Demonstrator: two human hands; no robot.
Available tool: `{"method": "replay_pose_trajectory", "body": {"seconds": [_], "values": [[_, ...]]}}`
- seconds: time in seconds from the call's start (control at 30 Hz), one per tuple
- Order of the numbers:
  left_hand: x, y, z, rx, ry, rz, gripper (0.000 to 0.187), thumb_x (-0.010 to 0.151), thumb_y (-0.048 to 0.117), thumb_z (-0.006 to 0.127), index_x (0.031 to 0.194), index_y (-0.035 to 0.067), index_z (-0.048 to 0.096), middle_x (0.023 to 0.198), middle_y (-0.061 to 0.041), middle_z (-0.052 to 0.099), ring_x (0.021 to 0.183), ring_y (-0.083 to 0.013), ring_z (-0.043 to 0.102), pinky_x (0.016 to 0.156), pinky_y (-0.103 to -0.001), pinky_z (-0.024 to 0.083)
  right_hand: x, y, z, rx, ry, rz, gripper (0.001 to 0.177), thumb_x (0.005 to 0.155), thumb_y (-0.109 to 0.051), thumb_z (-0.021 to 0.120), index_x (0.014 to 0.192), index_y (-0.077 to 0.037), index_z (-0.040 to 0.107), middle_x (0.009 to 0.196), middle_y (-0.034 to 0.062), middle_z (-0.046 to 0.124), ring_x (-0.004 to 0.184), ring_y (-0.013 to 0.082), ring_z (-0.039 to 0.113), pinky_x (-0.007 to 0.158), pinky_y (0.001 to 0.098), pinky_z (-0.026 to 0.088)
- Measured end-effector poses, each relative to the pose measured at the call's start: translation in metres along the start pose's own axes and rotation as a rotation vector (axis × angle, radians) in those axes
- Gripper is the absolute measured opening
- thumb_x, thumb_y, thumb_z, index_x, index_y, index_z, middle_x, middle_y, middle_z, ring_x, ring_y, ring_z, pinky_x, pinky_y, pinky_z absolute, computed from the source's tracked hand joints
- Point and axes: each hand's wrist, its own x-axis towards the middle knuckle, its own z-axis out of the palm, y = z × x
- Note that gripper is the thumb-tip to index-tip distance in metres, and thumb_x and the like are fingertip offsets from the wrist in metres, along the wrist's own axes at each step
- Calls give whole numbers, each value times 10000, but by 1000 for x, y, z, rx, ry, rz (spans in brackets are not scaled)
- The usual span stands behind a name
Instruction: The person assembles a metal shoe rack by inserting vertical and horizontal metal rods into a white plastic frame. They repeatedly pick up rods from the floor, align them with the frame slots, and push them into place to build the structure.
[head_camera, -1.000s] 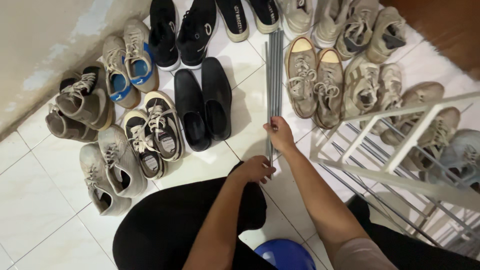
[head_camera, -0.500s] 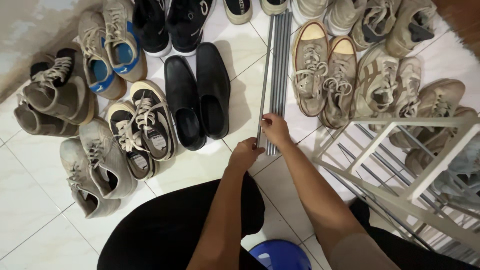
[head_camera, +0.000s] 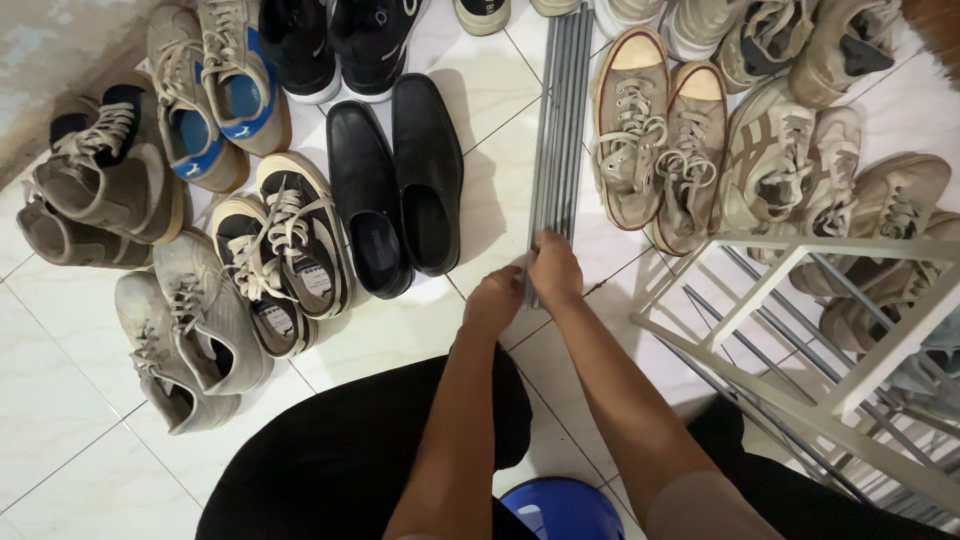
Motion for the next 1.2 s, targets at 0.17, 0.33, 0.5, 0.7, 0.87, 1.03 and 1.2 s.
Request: {"method": "replay_pose_trajectory", "body": {"seconds": [0.17,0.33,0.5,0.7,0.87,1.03,1.2], "values": [[14,-19,7,-41,116,119,334,912,131,603,1229,71,692,1138,-200,729,1056,-374,687,918,-445,550,-5,-1,-13,-11,-81,74,235,953,-241,650,1126,-84,675,1176,145,685,1095,355,660,906,458,537],[17,-11,5,-125,35,59,422,882,120,637,1300,61,624,1188,-171,718,1038,-337,713,909,-418,556,-25,2,-28,38,-50,64,284,941,-238,638,1171,-74,669,1174,143,704,1065,347,678,890,449,536],[10,16,8,-57,184,282,312,886,114,661,1187,33,652,1097,-214,717,1001,-391,683,857,-462,556,-54,4,-40,237,51,-26,297,890,-188,684,1138,-24,684,1057,204,728,999,374,700,871,429,558],[-23,68,-1,-73,282,457,203,915,81,646,1115,53,630,899,-160,734,827,-389,706,754,-489,558,-103,-4,-91,382,59,-60,203,963,-132,608,1107,0,663,1037,197,734,938,351,721,825,410,563],[-55,105,9,-133,208,661,360,841,7,664,1188,62,584,905,-143,708,775,-333,696,703,-433,562,-157,8,-151,414,-77,-69,387,959,-166,604,1315,-35,532,987,155,720,843,280,715,761,391,560],[-65,137,50,-415,-127,543,682,755,-86,608,1388,66,403,1078,-132,627,822,-228,642,711,-371,559,-208,52,-196,450,-280,-22,550,950,-192,648,1433,-76,411,854,136,708,717,211,684,681,350,552],[-79,157,79,-222,-109,732,675,783,-45,606,1425,63,424,1124,-162,634,878,-261,640,799,-394,549,-232,122,-220,515,-96,-202,233,922,-123,611,1116,-13,679,835,93,746,712,215,712,665,342,589]]}}
